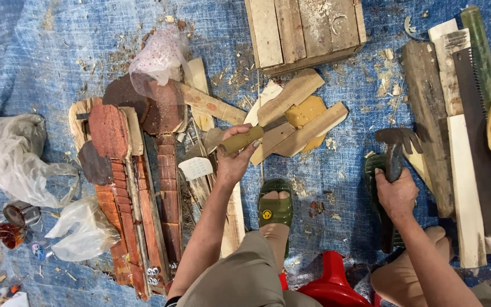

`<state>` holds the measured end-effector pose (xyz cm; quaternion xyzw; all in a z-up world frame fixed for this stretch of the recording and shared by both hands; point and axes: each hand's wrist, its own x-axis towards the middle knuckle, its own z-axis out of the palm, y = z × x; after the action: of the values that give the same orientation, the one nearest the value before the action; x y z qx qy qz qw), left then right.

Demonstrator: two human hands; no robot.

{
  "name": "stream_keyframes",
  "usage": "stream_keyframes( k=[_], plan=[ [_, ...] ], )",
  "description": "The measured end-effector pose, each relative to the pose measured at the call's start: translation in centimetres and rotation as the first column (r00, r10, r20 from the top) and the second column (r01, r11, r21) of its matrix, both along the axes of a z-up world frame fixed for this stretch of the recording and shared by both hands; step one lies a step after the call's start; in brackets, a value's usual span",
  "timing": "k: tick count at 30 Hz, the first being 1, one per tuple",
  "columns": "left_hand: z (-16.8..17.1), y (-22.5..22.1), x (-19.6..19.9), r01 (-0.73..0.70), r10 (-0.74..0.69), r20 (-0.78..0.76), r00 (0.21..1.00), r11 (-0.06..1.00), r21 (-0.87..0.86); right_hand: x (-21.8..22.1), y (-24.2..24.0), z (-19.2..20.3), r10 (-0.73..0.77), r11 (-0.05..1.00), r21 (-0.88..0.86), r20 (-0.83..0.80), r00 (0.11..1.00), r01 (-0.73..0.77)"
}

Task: Shaping and carving wooden instrument components using a hammer, chisel, and hand scraper while sitting on a floor workspace.

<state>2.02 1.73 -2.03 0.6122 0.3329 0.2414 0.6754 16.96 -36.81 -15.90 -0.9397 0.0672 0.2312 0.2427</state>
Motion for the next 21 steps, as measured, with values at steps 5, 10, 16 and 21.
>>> stream_keyframes(
  k=[5, 10, 16, 21],
  plan=[
    [-0.5, -0.1, 0.2, 0.007, -0.007, -0.006, 1.0, 1.0, 0.002, -0.1, -0.2, -0.1, 0.004, 1.0, 0.027, 0.001, 1.0, -0.004],
    [0.4, -0.2, 0.4, 0.008, -0.007, -0.038, 0.999, 0.999, 0.037, 0.1, 0.0, 0.0, -0.008, 1.0, 0.016, -0.005, 1.0, 0.008],
    [1.0, -0.3, 0.8, 0.04, -0.033, -0.085, 0.996, 0.996, 0.08, 0.1, 0.1, 0.3, -0.011, 1.0, 0.024, -0.011, 1.0, 0.011],
    [2.3, -0.5, 1.9, 0.108, -0.089, -0.143, 0.986, 0.985, 0.133, 0.0, 0.0, 0.3, -0.016, 1.0, 0.021, -0.009, 1.0, 0.016]
  ],
)
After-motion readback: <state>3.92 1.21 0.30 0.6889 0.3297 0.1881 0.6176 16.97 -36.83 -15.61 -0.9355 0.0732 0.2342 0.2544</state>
